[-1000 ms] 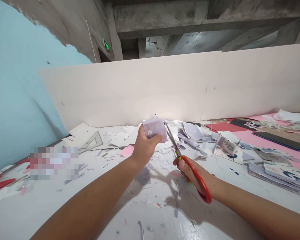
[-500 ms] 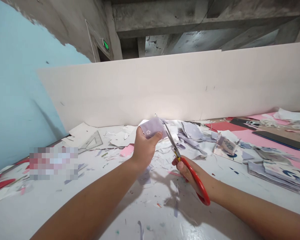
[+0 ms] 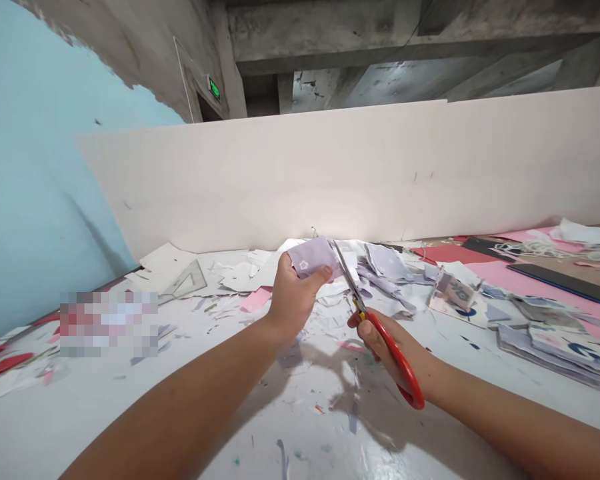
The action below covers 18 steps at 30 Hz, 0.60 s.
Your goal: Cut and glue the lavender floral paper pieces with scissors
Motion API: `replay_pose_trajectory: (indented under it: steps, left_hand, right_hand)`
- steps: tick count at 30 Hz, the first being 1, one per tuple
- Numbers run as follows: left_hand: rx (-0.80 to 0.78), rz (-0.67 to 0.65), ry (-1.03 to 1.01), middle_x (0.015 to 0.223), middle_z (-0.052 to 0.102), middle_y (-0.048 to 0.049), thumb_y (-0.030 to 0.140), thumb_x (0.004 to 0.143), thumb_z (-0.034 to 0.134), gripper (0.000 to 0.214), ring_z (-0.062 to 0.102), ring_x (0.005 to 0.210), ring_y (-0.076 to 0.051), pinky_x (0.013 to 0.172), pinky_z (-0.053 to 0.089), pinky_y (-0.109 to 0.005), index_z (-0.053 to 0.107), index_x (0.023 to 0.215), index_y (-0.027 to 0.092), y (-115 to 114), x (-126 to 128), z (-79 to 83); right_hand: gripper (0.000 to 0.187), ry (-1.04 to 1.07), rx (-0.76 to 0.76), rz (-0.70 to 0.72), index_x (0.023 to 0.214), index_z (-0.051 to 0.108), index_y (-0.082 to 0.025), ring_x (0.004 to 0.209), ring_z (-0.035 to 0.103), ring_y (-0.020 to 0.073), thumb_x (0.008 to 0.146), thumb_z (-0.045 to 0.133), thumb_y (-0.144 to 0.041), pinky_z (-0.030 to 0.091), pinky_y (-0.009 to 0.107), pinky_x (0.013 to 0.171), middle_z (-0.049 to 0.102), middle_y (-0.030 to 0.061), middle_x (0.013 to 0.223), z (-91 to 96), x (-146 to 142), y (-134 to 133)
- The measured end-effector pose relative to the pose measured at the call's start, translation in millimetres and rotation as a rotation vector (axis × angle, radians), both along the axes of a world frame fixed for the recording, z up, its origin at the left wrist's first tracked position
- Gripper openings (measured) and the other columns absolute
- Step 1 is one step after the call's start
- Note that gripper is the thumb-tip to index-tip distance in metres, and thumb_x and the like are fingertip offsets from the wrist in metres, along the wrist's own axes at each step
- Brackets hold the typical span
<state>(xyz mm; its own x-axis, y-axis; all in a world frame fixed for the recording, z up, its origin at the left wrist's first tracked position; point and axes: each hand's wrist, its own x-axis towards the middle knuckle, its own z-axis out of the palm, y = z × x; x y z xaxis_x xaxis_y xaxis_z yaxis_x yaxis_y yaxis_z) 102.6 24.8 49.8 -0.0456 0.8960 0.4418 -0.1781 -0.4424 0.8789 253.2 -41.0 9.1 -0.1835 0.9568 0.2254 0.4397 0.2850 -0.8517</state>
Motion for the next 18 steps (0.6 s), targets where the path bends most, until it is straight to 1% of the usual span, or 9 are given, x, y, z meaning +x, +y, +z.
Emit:
replay_pose_trajectory:
  steps: [7,12,18]
  left_hand:
    - [-0.008,-0.045,0.015,0.085,0.061,-0.0014,0.033,0.061,0.069,0.045,0.059,0.076,-0.014,0.069,0.046,-0.028,0.045,0.097,0.02,-3.4,0.5,0.4]
    - [-0.01,-0.072,-0.003,0.085,0.061,-0.002,0.03,0.06,0.07,0.046,0.06,0.076,-0.015,0.071,0.047,-0.031,0.046,0.098,0.02,-2.7,1.0,0.5]
    - [-0.023,-0.097,-0.017,0.087,0.062,-0.0037,0.03,0.06,0.071,0.046,0.06,0.079,-0.016,0.073,0.047,-0.033,0.047,0.098,0.019,-4.6,0.7,1.8]
  right_hand:
    - [0.05,-0.006,-0.013,0.0,0.08,0.048,-0.019,0.055,0.036,0.0111,0.078,0.03,-0.066,0.033,0.025,0.052,0.04,-0.0026,0.062,0.5,0.7,-0.1]
    - [0.052,0.002,-0.035,-0.018,0.072,0.044,-0.019,0.052,0.033,0.0103,0.076,0.028,-0.068,0.03,0.025,0.05,0.035,-0.0042,0.057,2.2,-1.2,0.0]
    - [0.052,0.011,-0.076,-0.02,0.068,0.04,-0.019,0.052,0.032,0.0097,0.076,0.027,-0.068,0.028,0.025,0.049,0.033,-0.0048,0.056,2.3,-2.3,0.2]
